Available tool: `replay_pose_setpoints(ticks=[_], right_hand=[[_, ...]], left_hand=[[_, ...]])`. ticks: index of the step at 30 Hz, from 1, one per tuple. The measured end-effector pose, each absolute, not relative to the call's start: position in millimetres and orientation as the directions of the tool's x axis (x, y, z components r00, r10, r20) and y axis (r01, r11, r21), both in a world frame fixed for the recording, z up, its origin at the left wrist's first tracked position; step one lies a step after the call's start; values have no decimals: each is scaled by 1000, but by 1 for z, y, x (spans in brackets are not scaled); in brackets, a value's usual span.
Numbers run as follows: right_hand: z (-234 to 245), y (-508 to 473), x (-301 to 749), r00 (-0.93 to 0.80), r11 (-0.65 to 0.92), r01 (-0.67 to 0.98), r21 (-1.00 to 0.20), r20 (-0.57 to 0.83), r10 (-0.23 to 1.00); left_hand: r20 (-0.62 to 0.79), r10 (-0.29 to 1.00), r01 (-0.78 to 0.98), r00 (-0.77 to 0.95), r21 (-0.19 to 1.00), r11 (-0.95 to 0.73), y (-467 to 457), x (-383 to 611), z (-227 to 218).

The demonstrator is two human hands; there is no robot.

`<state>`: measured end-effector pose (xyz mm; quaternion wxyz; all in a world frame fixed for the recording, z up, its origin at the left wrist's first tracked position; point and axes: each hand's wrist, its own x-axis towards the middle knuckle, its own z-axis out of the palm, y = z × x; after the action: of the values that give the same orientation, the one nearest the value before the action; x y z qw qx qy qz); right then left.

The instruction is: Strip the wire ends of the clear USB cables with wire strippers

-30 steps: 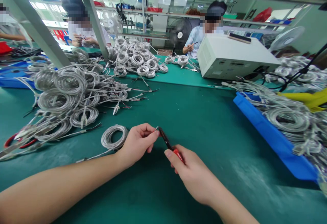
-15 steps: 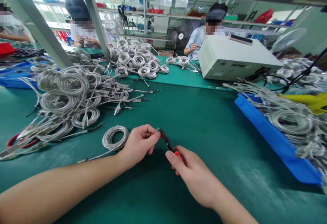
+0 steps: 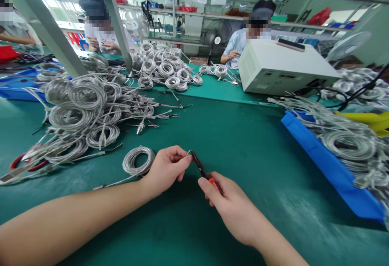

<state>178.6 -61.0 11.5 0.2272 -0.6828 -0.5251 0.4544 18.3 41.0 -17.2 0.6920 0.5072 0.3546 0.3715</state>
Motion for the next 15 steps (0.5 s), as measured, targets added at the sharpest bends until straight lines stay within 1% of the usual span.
replay_pose_setpoints(ticks=[7,15], right_hand=[[8,-60,179,57,-337,555,-761,-370,927],[7,-61,178,56,-338,552,-763,-370,927]], left_hand=[[-117,878,-158,463,964,212,42,19,-18],[-115,876,-153,468,966,209,42,18,-17]])
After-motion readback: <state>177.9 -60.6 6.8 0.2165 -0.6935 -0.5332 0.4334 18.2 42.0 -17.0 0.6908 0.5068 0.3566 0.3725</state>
